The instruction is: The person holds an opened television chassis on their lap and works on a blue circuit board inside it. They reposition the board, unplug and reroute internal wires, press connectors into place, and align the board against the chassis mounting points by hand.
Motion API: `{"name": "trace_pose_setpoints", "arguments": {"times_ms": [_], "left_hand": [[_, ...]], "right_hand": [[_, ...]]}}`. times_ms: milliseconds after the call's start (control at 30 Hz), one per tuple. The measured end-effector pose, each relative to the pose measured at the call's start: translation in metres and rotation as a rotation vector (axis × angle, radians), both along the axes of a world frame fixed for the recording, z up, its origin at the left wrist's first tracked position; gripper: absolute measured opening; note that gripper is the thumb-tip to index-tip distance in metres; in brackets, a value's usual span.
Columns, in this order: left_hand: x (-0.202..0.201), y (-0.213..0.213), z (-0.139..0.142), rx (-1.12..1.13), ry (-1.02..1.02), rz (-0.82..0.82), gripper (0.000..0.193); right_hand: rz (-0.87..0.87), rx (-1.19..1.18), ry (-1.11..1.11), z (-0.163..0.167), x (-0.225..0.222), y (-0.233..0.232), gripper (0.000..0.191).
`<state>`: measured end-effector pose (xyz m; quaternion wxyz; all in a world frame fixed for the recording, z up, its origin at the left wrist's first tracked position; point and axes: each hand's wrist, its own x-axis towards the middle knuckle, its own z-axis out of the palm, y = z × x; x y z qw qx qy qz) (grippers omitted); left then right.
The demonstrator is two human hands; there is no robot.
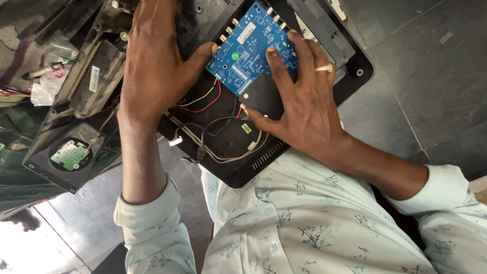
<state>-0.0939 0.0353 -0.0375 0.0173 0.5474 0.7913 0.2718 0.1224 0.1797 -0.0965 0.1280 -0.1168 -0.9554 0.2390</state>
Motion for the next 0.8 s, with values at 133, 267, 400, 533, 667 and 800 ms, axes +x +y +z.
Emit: {"name": "trace_pose_setpoints", "arguments": {"times_ms": [133,267,400,533,667,800], "left_hand": [[-0.002,-0.002,0.0,0.0,0.002,-0.01,0.068],[-0.004,-0.006,-0.003,-0.046,0.008,0.009,0.066],[-0.005,-0.007,-0.005,-0.021,0.034,-0.01,0.067],[-0.003,-0.006,-0.001,-0.038,0.0,0.003,0.064],[0.007,-0.003,0.004,0.034,0.085,-0.005,0.058],[0.015,0.0,0.013,0.01,-0.041,-0.006,0.039]], "right_hand": [[0.007,-0.014,-0.026,0.001,-0.001,0.0,0.099],[0.004,-0.006,-0.035,0.0,-0.003,-0.001,0.1],[0.005,0.006,-0.027,-0.001,-0.005,-0.001,0.099],[0.003,-0.001,-0.033,-0.001,-0.004,-0.001,0.098],[0.0,-0.012,-0.029,0.0,-0.004,-0.002,0.099],[0.001,-0.016,-0.042,0.002,-0.002,-0.003,0.098]]}}
